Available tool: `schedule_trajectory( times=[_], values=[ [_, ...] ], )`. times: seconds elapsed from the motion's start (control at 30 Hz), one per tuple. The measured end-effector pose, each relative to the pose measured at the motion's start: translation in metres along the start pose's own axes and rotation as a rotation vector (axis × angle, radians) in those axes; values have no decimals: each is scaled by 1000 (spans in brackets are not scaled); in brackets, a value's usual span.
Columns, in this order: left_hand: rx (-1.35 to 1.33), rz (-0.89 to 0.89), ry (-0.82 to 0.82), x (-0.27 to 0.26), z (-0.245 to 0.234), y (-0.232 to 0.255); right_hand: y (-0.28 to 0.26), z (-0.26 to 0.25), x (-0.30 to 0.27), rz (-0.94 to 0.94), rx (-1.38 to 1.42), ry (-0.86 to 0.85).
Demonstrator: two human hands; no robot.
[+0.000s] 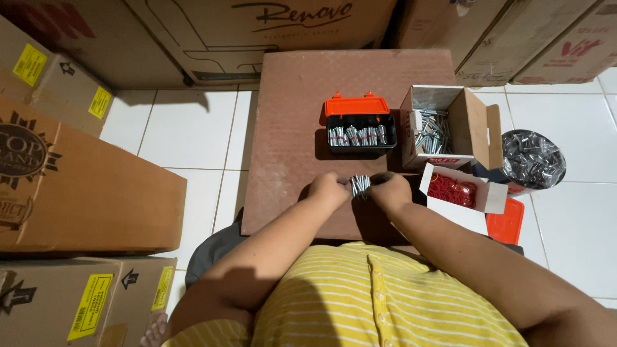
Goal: The person picks up wall plugs and screws by hand, sorting them between an orange organizer box and a cardboard box.
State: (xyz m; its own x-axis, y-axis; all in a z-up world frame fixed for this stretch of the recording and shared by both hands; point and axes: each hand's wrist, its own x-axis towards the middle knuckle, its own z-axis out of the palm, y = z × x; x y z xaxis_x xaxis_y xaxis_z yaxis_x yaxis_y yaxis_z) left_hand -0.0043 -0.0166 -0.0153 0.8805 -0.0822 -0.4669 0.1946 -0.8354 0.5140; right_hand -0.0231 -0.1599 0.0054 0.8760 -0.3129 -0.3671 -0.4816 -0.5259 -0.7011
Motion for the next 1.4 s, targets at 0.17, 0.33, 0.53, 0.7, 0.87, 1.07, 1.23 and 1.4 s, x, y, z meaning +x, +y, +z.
schedule_trajectory(
  times=[0.17, 0.33, 0.53, 0.7, 0.87, 1.07, 1.23, 1.4],
  values=[
    [-33, -68, 0, 9, 12, 9, 17, 13, 16, -75, -151, -16],
    [-67, -82, 26, 15, 18, 12, 16, 21, 21, -54, -195, -44],
    [-135, -76, 45, 6, 12, 14, 4, 23, 8, 39, -51, -21],
    [-287, -88, 55, 5, 19, 13, 12, 35, 13, 26, 48, -23],
    [-393, -64, 44, 3, 18, 11, 20, 39, 22, 67, 215, -94],
    [-645, -83, 65, 32, 53, -3, 8, 25, 9, 10, 277, -98],
    [-305, 352, -59, 15, 43, -10, 9, 11, 16, -123, 236, -86],
    [-1018, -56, -101, 10, 38, 12, 4, 5, 6, -268, 53, -43]
  ],
)
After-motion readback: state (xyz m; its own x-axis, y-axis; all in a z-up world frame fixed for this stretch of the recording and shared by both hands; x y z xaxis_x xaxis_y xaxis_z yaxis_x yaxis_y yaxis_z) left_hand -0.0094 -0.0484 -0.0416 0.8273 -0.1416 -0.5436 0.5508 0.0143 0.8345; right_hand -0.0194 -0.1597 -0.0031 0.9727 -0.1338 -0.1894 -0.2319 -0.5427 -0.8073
